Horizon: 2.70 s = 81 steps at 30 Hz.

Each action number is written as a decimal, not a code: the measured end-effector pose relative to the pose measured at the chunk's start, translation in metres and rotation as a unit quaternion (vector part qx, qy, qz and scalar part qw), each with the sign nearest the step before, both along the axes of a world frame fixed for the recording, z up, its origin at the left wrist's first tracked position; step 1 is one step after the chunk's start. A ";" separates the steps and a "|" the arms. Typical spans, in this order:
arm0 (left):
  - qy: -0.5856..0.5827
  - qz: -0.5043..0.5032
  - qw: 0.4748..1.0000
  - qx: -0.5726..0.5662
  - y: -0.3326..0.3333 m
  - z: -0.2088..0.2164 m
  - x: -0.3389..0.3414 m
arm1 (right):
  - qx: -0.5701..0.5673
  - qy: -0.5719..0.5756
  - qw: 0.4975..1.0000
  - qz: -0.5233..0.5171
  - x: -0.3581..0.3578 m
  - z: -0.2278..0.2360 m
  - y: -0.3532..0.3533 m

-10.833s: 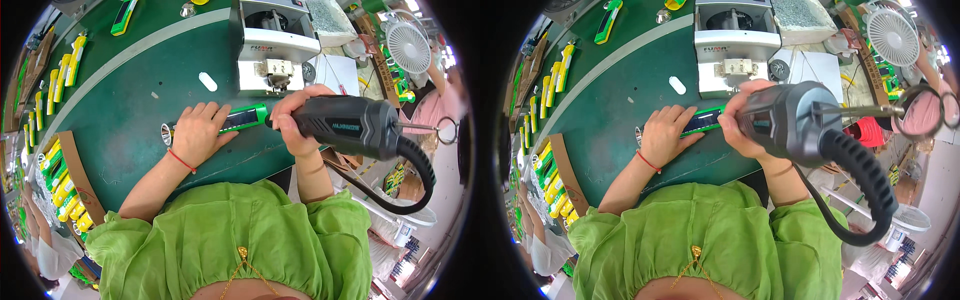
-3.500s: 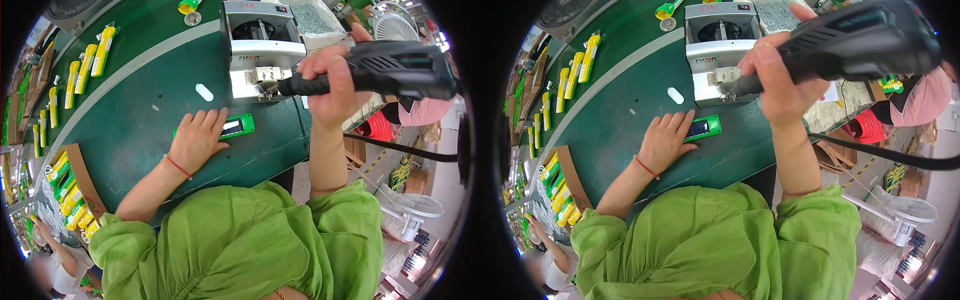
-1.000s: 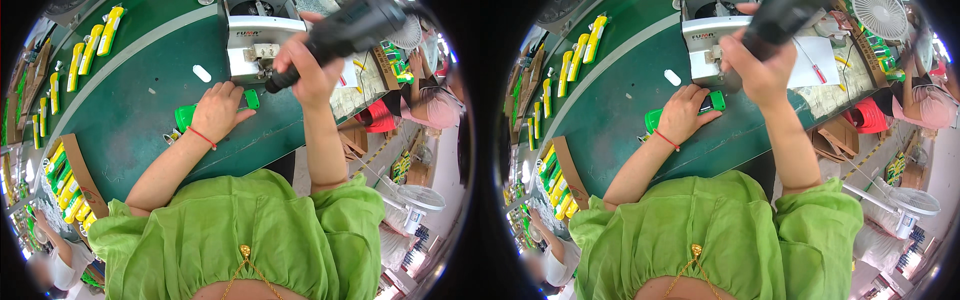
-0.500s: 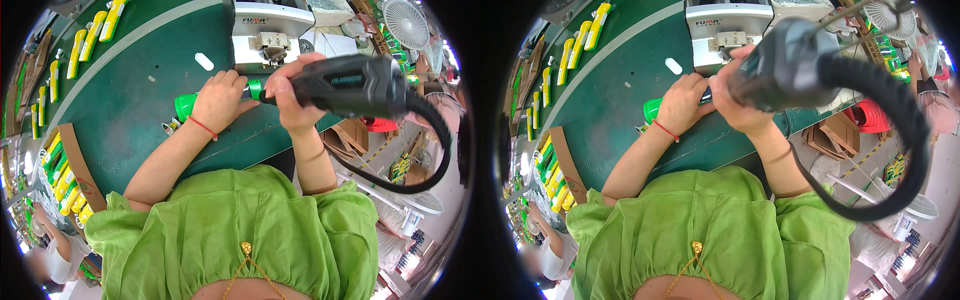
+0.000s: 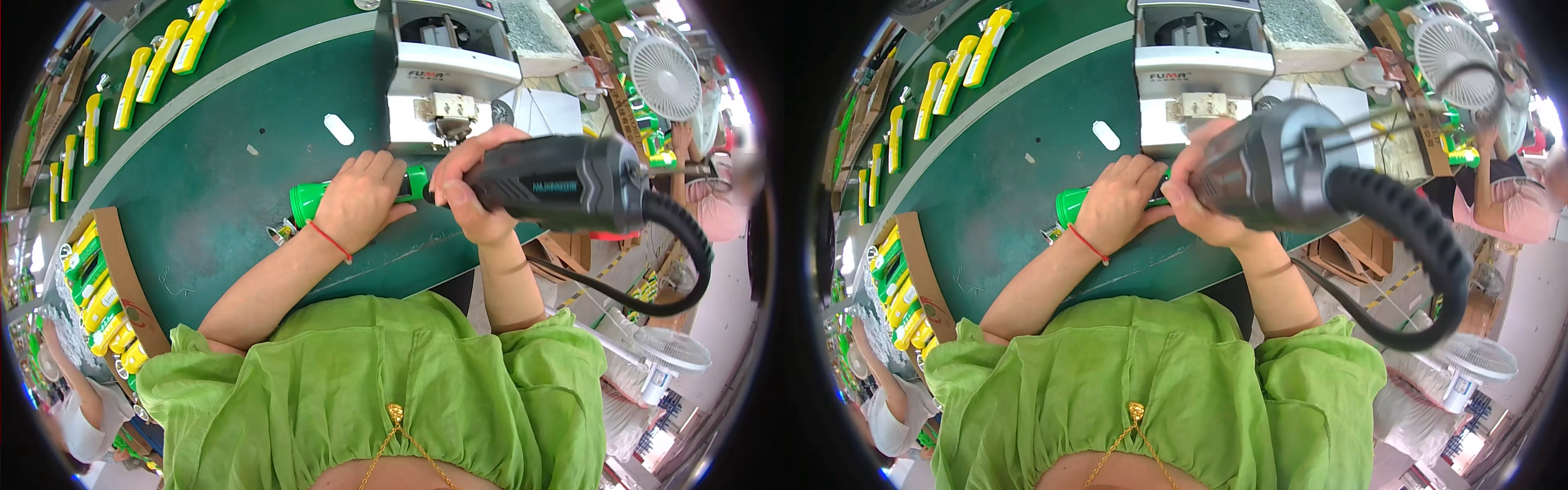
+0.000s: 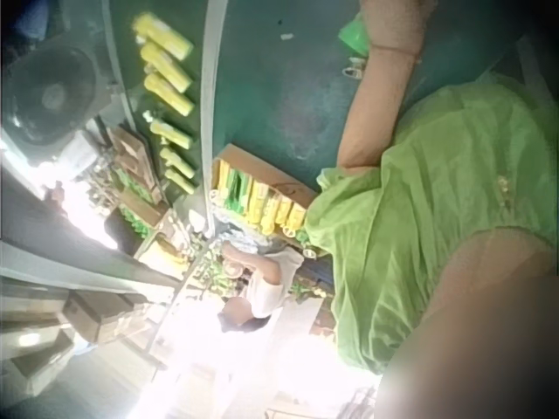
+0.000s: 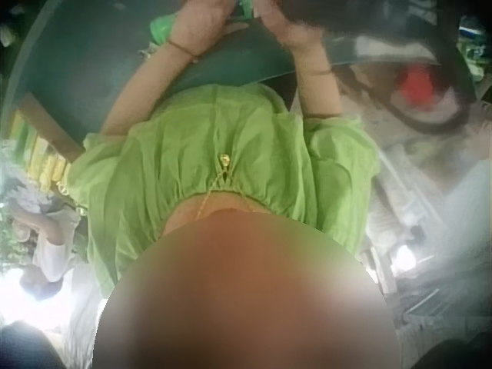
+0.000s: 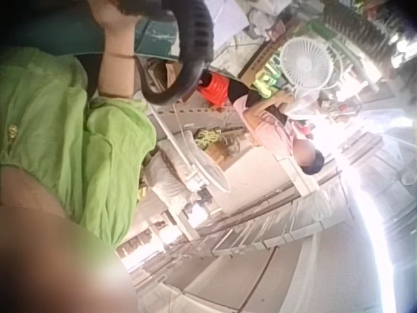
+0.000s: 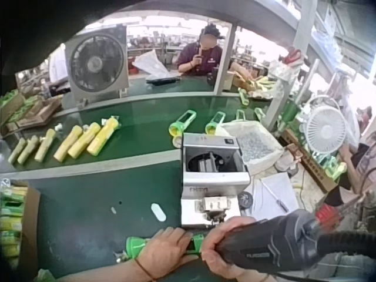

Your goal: The person assembles solar-powered flashlights by attaching solar panel components to flashlight casings using an electric screwdriver.

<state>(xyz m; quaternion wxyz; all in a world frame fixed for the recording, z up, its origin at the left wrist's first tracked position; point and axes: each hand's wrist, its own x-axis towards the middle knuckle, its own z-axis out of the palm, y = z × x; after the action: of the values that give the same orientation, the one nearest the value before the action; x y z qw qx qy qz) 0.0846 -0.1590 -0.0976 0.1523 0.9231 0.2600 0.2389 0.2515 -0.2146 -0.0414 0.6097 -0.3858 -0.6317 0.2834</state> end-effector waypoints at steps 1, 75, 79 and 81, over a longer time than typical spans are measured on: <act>-0.001 0.005 1.000 -0.001 0.001 0.000 -0.001 | 0.003 -0.009 1.000 -0.004 -0.003 0.000 -0.001; -0.139 0.023 0.977 -0.162 0.000 -0.010 -0.065 | 0.042 0.093 0.994 -0.042 -0.063 0.040 0.035; -0.138 0.027 0.977 -0.160 0.000 -0.010 -0.066 | 0.035 0.067 0.996 -0.055 -0.065 0.033 0.038; -0.141 0.030 0.979 -0.146 -0.001 -0.012 -0.067 | 0.040 0.060 0.996 -0.060 -0.069 0.028 0.038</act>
<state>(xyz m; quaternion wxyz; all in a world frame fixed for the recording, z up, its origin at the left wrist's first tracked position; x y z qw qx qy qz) 0.0176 -0.1599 -0.1096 0.3137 0.8398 0.2956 0.3300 0.1829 -0.1768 -0.0134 0.6774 -0.3807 -0.5803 0.2440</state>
